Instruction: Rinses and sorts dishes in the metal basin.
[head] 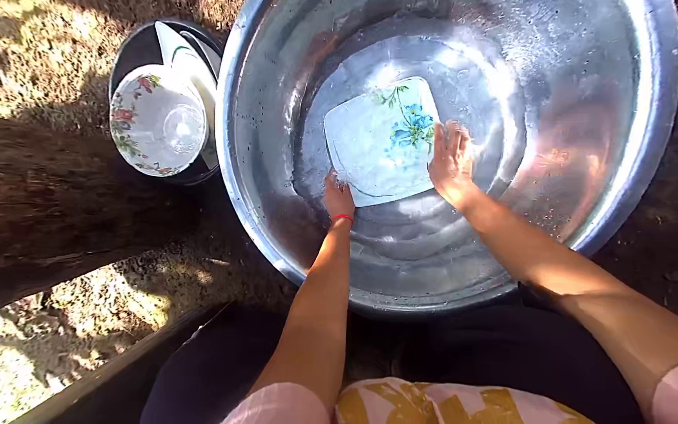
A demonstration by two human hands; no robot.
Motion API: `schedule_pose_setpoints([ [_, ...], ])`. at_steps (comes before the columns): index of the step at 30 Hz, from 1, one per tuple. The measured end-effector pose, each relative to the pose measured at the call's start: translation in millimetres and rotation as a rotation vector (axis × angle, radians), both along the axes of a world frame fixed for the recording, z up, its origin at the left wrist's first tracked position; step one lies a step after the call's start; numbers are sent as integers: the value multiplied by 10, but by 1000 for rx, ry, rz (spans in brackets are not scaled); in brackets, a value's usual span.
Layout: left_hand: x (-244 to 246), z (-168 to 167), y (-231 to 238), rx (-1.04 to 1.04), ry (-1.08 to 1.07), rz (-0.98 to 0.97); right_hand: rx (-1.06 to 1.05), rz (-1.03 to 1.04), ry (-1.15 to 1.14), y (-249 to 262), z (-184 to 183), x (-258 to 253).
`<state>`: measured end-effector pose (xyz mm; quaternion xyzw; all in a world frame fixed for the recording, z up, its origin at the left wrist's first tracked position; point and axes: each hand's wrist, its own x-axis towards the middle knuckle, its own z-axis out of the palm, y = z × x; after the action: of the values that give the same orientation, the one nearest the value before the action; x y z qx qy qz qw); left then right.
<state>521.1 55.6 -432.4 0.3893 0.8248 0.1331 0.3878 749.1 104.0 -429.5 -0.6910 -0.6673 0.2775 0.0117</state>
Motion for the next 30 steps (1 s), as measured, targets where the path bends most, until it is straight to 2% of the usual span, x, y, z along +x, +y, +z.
schedule_pose_setpoints([
  [3,130,-35,-69,44,-136,79,216,290,-44,44,-386,-153],
  [6,211,-75,-175,87,-265,160,82,406,118,155,-427,-409],
  [8,237,-74,-207,96,-318,189,77,562,306,-65,-416,-562],
  [10,219,-2,-120,43,-258,171,-27,773,366,-303,-378,-596],
  [13,50,32,-90,-15,-103,57,-45,895,290,-311,-386,-263],
  [14,-7,27,-112,-12,-54,24,-36,853,246,-195,-375,-77],
  [16,-59,4,-158,15,88,-29,121,687,132,123,-398,180],
  [18,19,-52,-279,60,288,-158,180,535,41,292,-372,145],
  [19,80,-106,-336,90,352,-290,213,491,29,310,-386,44],
  [22,238,-276,-397,145,295,-716,109,570,97,110,-419,-173],
  [24,204,-279,-227,121,263,-768,98,653,155,-4,-481,-60],
  [25,179,-266,-115,110,328,-709,121,593,167,-39,-476,35],
  [27,262,-295,134,121,466,-489,163,276,144,-58,-359,179],
  [28,361,-315,206,136,454,-449,141,89,137,-38,-261,201],
  [29,464,-328,241,137,402,-508,92,-71,153,16,-170,211],
  [30,539,-336,245,143,313,-652,20,-180,173,60,-99,212],
])
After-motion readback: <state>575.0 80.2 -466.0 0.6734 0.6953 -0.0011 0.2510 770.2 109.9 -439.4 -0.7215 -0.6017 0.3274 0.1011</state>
